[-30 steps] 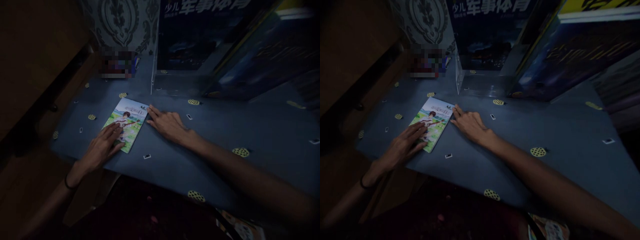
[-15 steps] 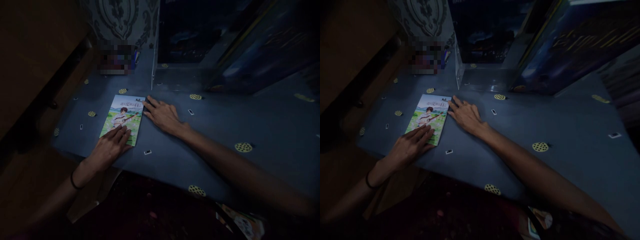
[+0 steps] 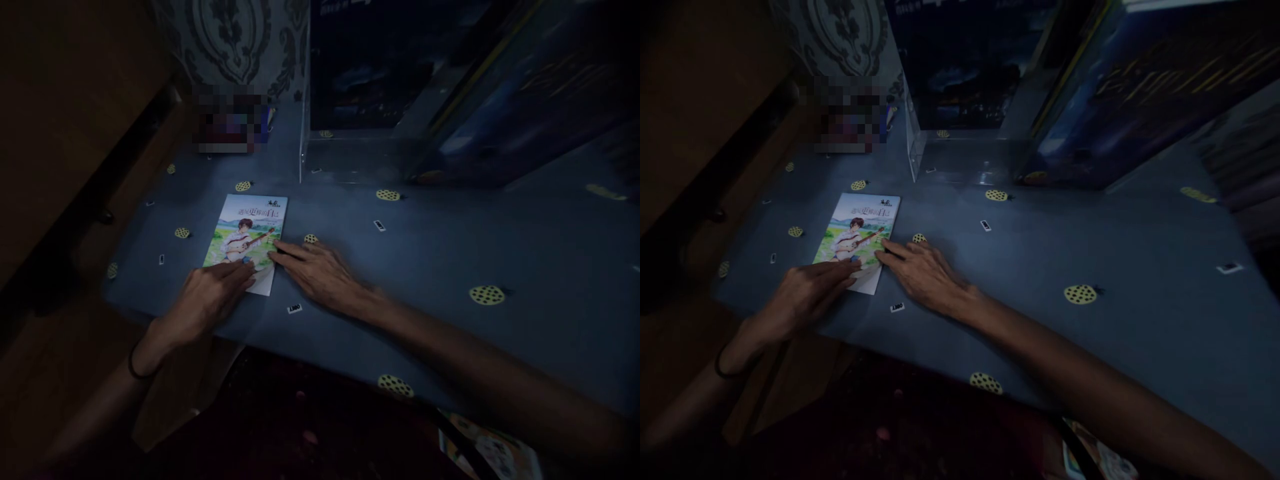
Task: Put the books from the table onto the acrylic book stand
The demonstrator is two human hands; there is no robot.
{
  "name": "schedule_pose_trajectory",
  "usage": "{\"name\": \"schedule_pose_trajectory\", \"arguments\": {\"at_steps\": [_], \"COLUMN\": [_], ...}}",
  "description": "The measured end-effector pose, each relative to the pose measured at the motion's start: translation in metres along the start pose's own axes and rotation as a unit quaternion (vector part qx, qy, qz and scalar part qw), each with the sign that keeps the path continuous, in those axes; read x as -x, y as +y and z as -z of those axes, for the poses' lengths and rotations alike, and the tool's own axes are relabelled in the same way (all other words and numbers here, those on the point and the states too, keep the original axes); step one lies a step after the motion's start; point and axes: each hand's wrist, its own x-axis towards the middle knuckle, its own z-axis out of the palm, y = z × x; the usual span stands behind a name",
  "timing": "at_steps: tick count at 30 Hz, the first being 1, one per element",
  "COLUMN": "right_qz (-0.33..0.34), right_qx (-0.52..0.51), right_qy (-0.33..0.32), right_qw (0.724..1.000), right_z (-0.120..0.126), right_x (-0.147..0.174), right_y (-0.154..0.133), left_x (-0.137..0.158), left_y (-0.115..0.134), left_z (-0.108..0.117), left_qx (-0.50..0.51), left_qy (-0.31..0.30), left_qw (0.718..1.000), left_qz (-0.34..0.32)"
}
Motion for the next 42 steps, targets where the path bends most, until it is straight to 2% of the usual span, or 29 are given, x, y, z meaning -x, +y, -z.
{"name": "schedule_pose_trajectory", "arguments": {"at_steps": [6, 10, 14, 19, 25, 31, 34, 38, 40, 42], "right_qz": [-0.004, 0.001, 0.002, 0.010, 0.029, 0.041, 0.052, 0.056, 0.029, -0.025], "right_qx": [-0.027, -0.021, -0.012, 0.004, 0.035, 0.018, -0.034, -0.093, -0.078, -0.021], "right_qy": [0.012, 0.007, -0.019, -0.078, -0.120, -0.124, -0.094, -0.041, -0.009, 0.023], "right_qw": [1.000, 1.000, 1.000, 0.997, 0.992, 0.991, 0.994, 0.993, 0.997, 0.999], "right_z": [0.004, 0.005, 0.006, 0.003, 0.004, 0.011, 0.013, 0.011, 0.008, 0.002], "right_x": [0.003, 0.002, 0.004, 0.018, 0.029, 0.027, 0.027, 0.018, 0.008, -0.005], "right_y": [-0.008, -0.009, -0.015, -0.034, -0.058, -0.057, -0.056, -0.055, -0.052, -0.049], "left_x": [0.003, 0.005, 0.008, 0.015, 0.017, 0.021, 0.025, 0.024, 0.017, 0.007], "left_y": [-0.004, -0.003, -0.001, -0.002, -0.002, -0.003, -0.013, -0.034, -0.045, -0.053], "left_z": [0.001, 0.000, -0.003, -0.007, -0.009, -0.013, -0.017, -0.022, -0.022, -0.022], "left_qx": [0.034, 0.034, 0.014, 0.028, 0.046, 0.036, 0.000, -0.097, -0.115, -0.104], "left_qy": [-0.026, -0.014, -0.007, -0.005, 0.027, 0.063, 0.077, 0.063, 0.058, 0.057], "left_qw": [0.999, 0.999, 0.999, 0.999, 0.998, 0.997, 0.997, 0.983, 0.977, 0.976], "left_qz": [0.002, -0.027, -0.051, -0.039, -0.036, -0.035, 0.017, 0.142, 0.173, 0.183]}}
